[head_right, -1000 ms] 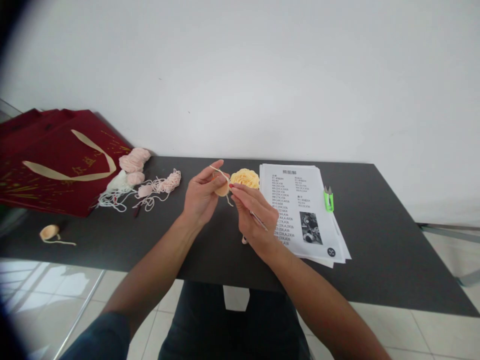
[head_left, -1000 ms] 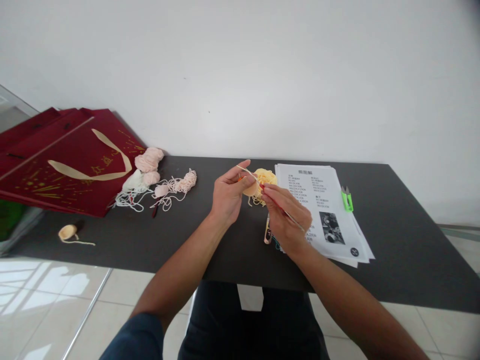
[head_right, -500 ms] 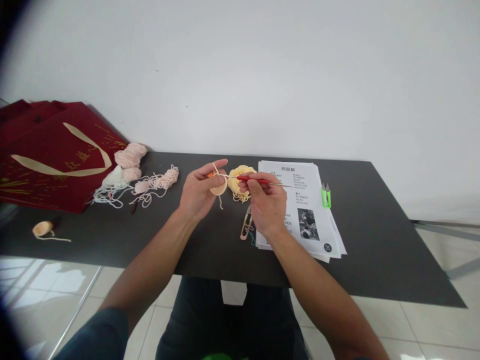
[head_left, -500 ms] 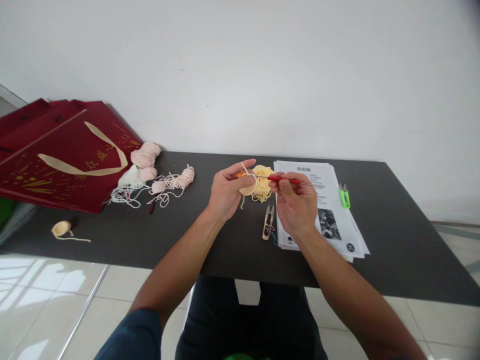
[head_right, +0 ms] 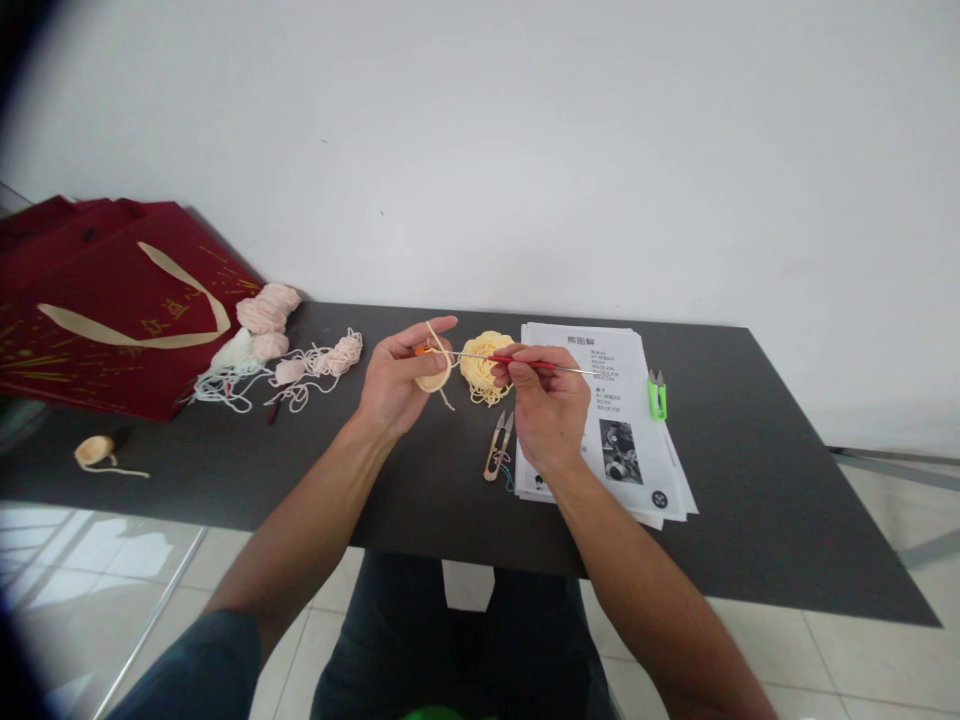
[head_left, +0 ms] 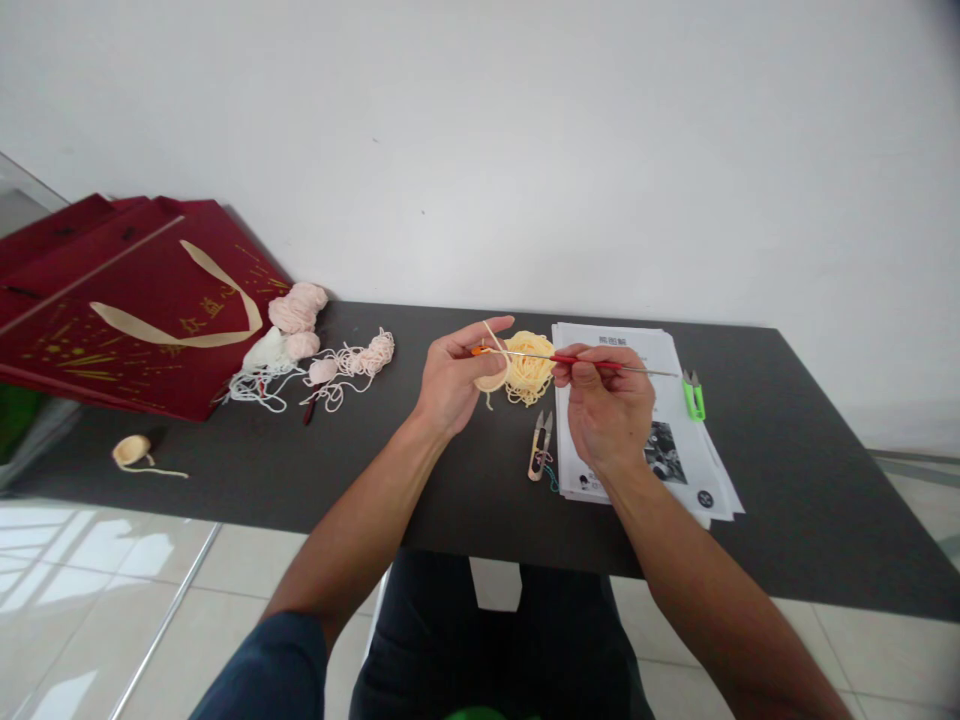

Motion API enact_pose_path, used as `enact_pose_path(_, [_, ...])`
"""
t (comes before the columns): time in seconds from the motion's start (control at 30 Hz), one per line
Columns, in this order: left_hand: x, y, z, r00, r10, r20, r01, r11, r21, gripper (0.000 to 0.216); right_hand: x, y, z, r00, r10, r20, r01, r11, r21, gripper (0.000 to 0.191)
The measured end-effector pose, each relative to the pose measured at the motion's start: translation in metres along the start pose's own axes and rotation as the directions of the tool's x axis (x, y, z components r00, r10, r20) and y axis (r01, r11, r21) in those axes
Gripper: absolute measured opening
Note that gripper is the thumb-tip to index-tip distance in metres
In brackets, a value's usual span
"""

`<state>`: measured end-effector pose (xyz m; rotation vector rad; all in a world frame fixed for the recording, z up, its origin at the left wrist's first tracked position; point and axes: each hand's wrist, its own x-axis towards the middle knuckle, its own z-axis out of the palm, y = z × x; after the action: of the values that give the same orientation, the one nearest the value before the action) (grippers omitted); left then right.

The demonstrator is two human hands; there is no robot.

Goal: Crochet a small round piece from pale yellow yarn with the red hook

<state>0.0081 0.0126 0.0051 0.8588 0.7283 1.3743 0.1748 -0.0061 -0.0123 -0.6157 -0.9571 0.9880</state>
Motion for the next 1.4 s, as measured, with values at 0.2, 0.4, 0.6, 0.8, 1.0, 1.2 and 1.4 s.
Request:
enact_pose_path(0.2, [0.0,0.004,-0.003,0.999,0.041,-0.008,-0.039,0.985,0.167,0.038,-0.001,0.0,-0.004,0.998,-0.053,0.039,0.057,0.994,-0.09,0.009])
enact_pose_path(0.4, [0.0,0.005,-0.007,0.999,0.029,0.041,-0.037,0.978,0.203,0.034,-0.001,-0.002,-0.003,0.999,0.0,0.054,0.004,0.998,-0.056,0.009])
enact_pose_path(0.6, [0.0,0.006,-0.007,0.998,0.044,0.05,-0.053,0.981,0.185,0.032,0.0,-0.007,0.0,0.998,0.055,0.031,-0.055,0.998,-0.012,0.013])
enact_pose_path(0.8, [0.004,0.006,-0.011,0.987,-0.087,0.137,0.078,0.994,0.074,0.029,0.002,-0.01,0.0,0.991,0.113,0.071,-0.114,0.993,0.008,0.019])
enact_pose_path(1.0, [0.008,0.009,-0.014,0.941,-0.246,0.231,0.25,0.968,0.009,0.028,0.001,-0.013,0.003,0.987,0.135,0.087,-0.134,0.991,-0.009,0.024])
enact_pose_path(1.2, [0.01,0.007,-0.017,0.922,-0.287,0.261,0.304,0.952,-0.027,0.029,-0.001,-0.013,0.004,0.99,0.111,0.088,-0.11,0.994,-0.02,0.023])
enact_pose_path(1.4, [0.011,0.009,-0.018,0.912,-0.305,0.275,0.327,0.944,-0.038,0.029,-0.002,-0.01,0.001,0.99,0.089,0.106,-0.088,0.996,-0.01,0.019])
